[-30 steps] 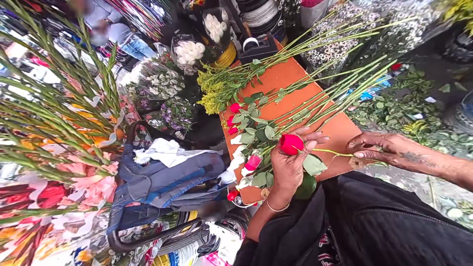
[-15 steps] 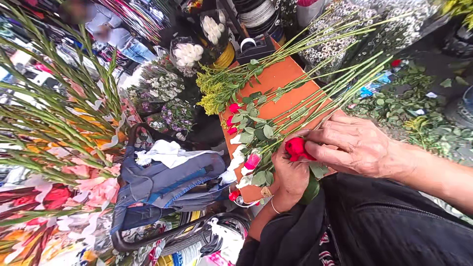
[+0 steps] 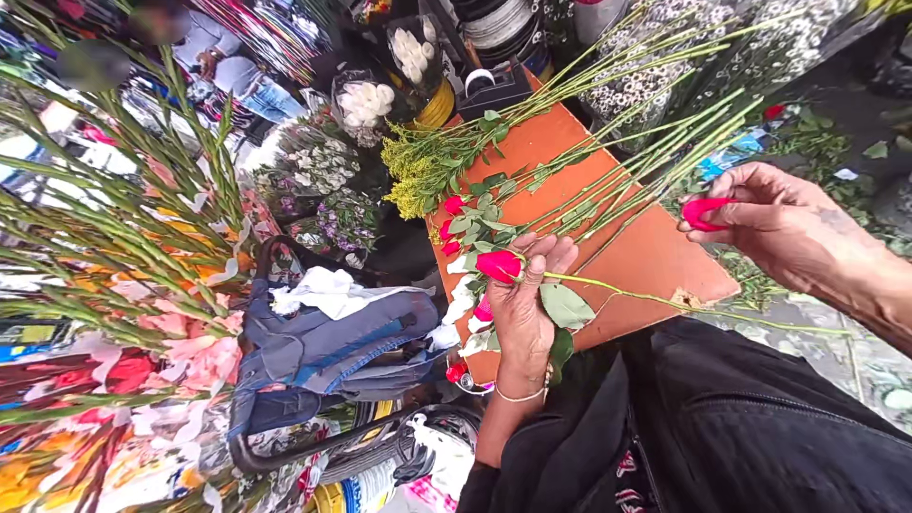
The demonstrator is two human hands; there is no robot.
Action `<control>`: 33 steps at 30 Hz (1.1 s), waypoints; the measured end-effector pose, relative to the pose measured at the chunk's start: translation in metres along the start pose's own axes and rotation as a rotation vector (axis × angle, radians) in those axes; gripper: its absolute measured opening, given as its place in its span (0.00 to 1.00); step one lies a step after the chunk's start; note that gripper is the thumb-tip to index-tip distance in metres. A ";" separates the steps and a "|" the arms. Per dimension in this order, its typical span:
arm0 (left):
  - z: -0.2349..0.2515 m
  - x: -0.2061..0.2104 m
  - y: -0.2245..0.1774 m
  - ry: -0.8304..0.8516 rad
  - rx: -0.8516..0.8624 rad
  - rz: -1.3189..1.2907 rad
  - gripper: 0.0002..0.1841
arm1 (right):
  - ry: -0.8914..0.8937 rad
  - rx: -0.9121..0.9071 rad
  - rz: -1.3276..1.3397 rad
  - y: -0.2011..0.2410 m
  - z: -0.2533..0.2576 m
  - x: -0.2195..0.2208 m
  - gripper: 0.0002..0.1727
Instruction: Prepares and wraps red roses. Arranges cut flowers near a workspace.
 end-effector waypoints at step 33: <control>-0.226 0.218 0.319 0.257 -0.973 0.458 0.23 | -0.545 -0.382 -0.096 -0.054 -0.224 -0.448 0.16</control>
Point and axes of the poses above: each hand's wrist, its own z-axis towards the middle knuckle, its own x-axis out of the palm, y = z × x, the point moved 8 cm from there along z, towards the middle knuckle, and after that the axes turned 5 degrees about x, right-handed, at the moved point
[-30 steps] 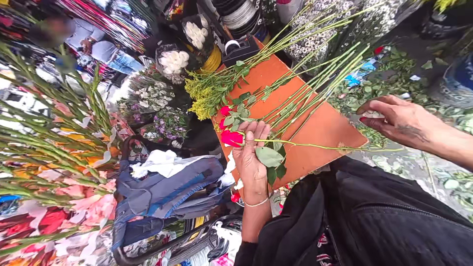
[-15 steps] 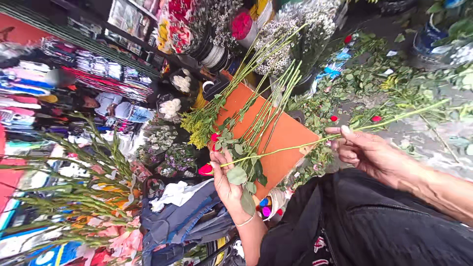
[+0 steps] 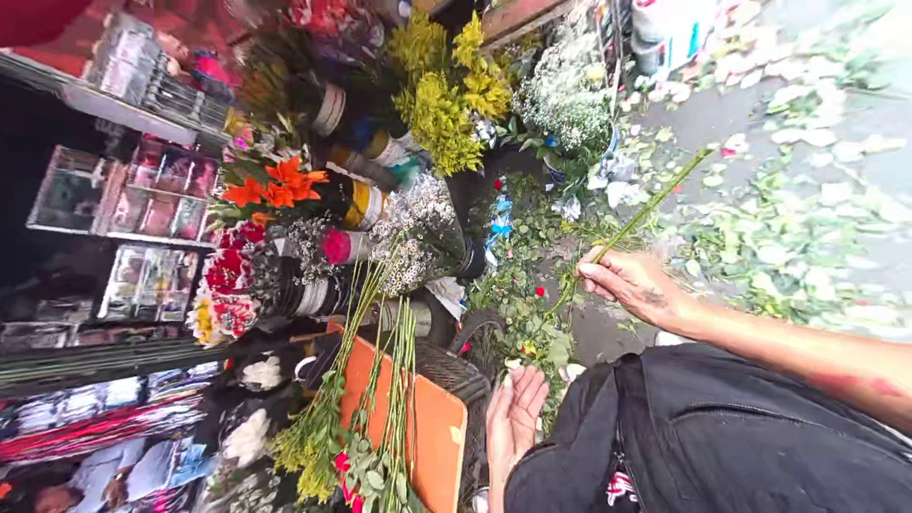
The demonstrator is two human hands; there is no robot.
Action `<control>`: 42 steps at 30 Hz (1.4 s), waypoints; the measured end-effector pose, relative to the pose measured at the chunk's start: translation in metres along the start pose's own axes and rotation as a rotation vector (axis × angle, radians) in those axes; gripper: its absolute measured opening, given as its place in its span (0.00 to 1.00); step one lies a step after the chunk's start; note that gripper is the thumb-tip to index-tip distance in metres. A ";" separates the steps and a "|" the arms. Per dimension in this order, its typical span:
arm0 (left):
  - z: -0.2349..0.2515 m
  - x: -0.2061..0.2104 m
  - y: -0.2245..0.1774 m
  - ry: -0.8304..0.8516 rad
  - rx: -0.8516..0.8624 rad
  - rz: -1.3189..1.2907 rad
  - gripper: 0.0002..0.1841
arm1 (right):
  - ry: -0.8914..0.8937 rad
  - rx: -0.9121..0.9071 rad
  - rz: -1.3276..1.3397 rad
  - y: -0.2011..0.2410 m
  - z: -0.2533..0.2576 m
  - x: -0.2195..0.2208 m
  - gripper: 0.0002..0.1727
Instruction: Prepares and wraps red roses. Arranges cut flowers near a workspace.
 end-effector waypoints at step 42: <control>0.340 0.742 -0.026 -0.233 1.324 1.621 0.13 | 0.119 0.507 0.028 -0.072 0.496 -0.533 0.15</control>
Point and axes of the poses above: each hand's wrist, its own z-axis towards the middle knuckle, its own x-axis out of the palm, y = z × x, the point moved 8 cm from there along z, towards the middle knuckle, and after that the axes turned 5 degrees about x, right-handed, at the moved point
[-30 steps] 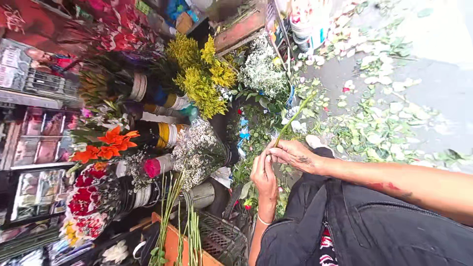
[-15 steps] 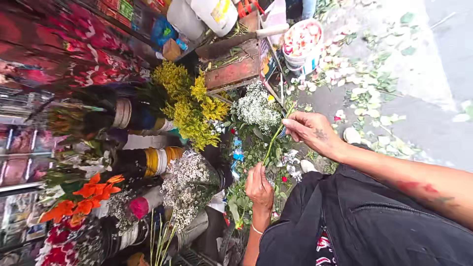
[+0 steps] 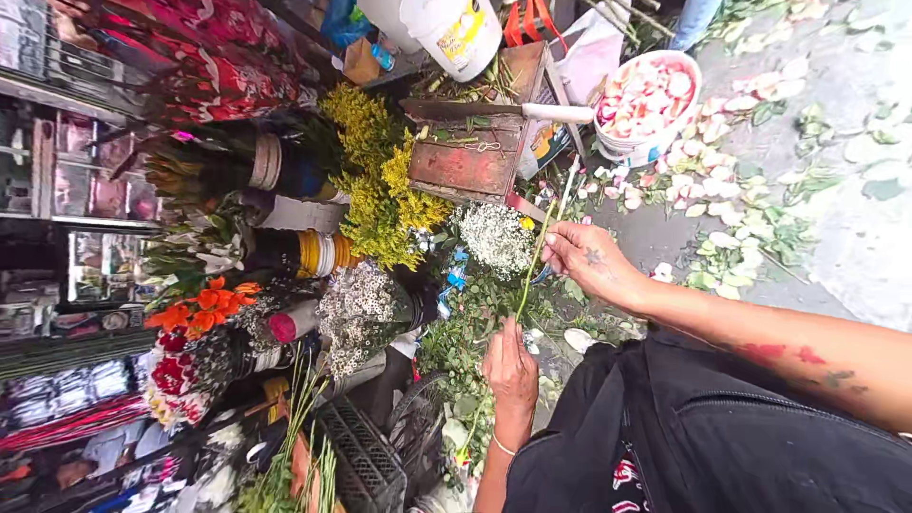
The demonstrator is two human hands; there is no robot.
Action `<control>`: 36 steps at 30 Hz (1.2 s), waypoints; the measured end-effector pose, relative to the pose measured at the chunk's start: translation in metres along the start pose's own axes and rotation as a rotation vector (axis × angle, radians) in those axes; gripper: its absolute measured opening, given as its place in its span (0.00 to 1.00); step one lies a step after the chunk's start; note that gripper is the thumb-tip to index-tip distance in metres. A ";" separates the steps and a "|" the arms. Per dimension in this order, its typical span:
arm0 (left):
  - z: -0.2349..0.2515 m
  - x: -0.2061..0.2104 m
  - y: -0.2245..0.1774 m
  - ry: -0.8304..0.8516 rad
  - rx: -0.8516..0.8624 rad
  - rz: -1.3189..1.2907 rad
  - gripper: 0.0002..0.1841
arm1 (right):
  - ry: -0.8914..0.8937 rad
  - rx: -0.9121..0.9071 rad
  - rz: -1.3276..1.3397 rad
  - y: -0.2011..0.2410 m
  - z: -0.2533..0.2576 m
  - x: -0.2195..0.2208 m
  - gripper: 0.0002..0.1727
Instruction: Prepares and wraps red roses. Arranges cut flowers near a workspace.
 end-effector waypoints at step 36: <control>0.234 0.265 0.308 0.702 -0.694 -0.159 0.20 | 0.105 0.137 -0.969 0.104 0.265 -0.117 0.24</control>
Point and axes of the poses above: each hand's wrist, its own z-axis towards the middle knuckle, its own x-axis out of the palm, y = z × x, the point moved 8 cm from there along z, towards the middle knuckle, and after that the axes turned 5 degrees about x, right-handed, at the moved point
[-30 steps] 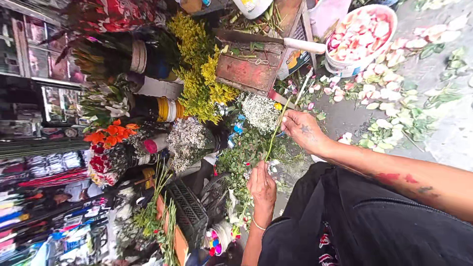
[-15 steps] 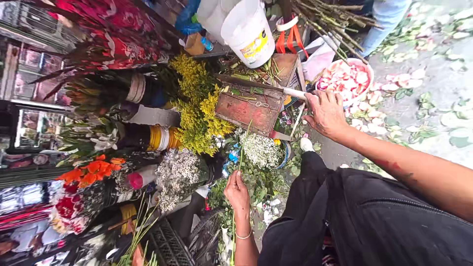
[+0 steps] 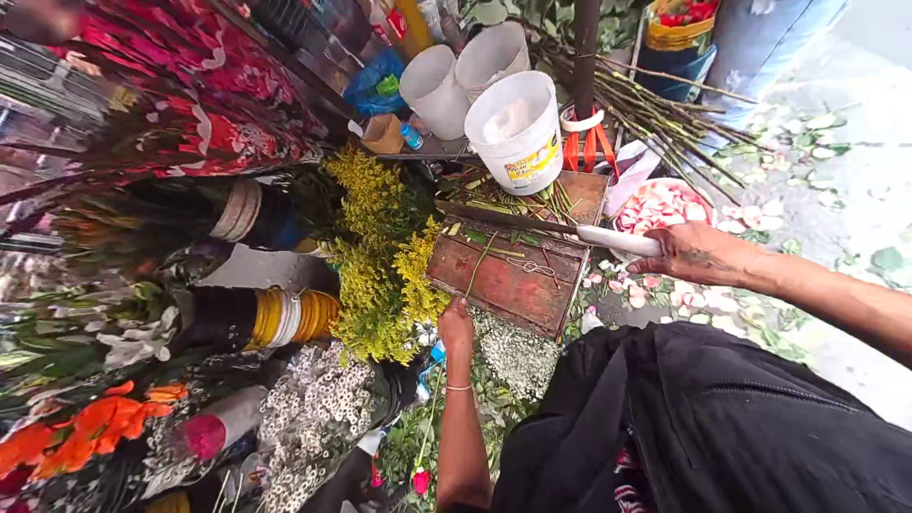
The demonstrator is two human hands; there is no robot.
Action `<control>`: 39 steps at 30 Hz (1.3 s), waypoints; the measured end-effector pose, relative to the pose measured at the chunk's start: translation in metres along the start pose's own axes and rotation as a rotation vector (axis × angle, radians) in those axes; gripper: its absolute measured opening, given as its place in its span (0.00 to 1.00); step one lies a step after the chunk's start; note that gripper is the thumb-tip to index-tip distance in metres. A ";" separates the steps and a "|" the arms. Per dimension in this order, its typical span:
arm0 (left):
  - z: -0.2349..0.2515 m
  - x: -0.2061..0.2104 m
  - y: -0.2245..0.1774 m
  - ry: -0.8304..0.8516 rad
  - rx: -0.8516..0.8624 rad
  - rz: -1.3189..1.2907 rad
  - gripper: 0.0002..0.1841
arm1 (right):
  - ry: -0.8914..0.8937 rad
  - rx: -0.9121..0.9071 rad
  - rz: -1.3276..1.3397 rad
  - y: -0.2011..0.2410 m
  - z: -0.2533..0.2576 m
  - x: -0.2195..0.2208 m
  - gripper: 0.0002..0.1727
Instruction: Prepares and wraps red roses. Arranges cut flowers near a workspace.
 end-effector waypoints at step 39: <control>0.046 0.015 0.032 -0.090 -0.101 -0.335 0.16 | -0.055 0.051 -0.153 0.028 -0.006 -0.024 0.21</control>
Point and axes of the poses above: each hand's wrist, its own z-axis towards the middle knuckle, its own x-axis out of the palm, y = z × x, the point moved 8 cm from there along z, towards the middle knuckle, and after that the axes turned 5 degrees about x, right-handed, at the moved point
